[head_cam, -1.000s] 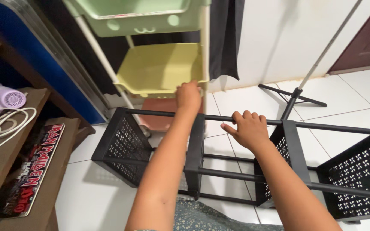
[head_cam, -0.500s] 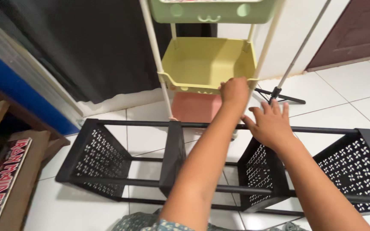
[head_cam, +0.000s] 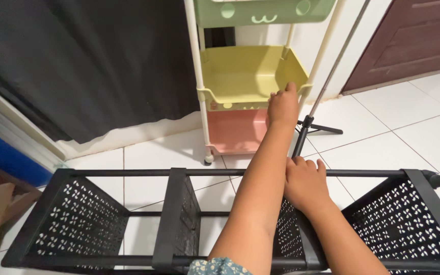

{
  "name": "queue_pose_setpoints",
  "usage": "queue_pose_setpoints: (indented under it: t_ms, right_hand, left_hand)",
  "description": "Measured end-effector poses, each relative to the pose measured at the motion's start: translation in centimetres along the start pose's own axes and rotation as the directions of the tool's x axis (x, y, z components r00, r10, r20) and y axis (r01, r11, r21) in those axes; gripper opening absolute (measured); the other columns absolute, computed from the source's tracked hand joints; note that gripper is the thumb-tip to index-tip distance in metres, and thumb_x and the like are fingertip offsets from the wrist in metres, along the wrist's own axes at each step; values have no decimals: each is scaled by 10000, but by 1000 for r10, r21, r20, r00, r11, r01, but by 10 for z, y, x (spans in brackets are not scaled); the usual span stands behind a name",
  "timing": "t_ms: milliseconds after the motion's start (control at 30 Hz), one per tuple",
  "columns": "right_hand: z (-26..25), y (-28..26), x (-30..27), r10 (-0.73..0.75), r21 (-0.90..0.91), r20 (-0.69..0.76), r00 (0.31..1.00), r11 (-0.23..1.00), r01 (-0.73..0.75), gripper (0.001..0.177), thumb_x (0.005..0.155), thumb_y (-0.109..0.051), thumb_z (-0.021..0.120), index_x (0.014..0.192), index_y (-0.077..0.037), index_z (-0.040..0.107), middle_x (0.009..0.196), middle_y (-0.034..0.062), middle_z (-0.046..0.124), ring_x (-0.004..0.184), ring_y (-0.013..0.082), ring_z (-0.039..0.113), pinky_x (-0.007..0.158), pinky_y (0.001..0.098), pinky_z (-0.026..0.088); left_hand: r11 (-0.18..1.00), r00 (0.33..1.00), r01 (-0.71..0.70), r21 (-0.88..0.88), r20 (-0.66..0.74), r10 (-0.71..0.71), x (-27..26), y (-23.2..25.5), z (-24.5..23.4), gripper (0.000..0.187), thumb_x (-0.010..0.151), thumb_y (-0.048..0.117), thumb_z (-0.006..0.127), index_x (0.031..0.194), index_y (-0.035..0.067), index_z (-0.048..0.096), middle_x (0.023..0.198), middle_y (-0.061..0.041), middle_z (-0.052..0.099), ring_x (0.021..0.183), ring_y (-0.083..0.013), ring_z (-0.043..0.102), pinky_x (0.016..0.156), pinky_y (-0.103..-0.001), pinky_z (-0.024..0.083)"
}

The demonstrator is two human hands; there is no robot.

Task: The person disassembles a black metal shelving unit by removing plastic feet and detaching perforated shelves from the frame. The removed parts are placed on the floor nearby.

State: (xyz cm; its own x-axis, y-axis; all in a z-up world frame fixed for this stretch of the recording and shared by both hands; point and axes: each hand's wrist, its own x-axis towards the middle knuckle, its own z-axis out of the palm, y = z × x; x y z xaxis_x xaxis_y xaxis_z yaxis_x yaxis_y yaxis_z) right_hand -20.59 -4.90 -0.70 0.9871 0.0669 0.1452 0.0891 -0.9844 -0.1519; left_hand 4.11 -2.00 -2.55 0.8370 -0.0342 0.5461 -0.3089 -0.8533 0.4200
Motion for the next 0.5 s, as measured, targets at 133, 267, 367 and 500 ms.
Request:
queue_pose_setpoints:
  t_ms: [133, 267, 367, 500]
  right_hand:
    - [-2, -1, 0, -30, -5, -50, 998, 1000, 30, 524, 891, -453, 519, 1251, -85, 620, 1198, 183, 647, 1148, 391, 589, 1098, 613, 291]
    - [-2, -2, 0, -17, -10, -53, 998, 1000, 16, 416, 965, -434, 469, 1128, -106, 667, 1142, 157, 670, 1100, 375, 617, 1078, 584, 332]
    - [-6, -6, 1, 12, -3, -38, 999, 1000, -12, 450, 998, -483, 433, 1043, -121, 697, 1097, 143, 685, 1083, 369, 625, 1054, 565, 347]
    - [-10, -9, -2, 15, 10, -50, 999, 1000, -14, 491, 1005, -513, 422, 1003, -124, 721, 1052, 142, 699, 1060, 370, 633, 1040, 560, 348]
  left_hand:
    - [986, 988, -138, 98, -63, 144, 10, -13, 39, 214, 910, 57, 592, 1094, -17, 673, 1206, -268, 678, 1259, -395, 599, 1054, -445, 511]
    - [972, 970, -234, 30, -58, 235, 16, -27, 45, 256, 925, 50, 569, 1144, -48, 656, 1405, -245, 578, 1396, -384, 458, 1065, -500, 425]
    - [903, 937, -343, 259, 25, 349, 10, -42, 12, 272, 892, 101, 565, 1132, 126, 691, 1400, -183, 600, 1389, -354, 486, 1122, -466, 417]
    - [937, 976, -213, 277, 27, 214, -7, -75, -46, 436, 972, 144, 511, 1319, 370, 645, 1209, -111, 681, 1216, -331, 592, 1030, -494, 449]
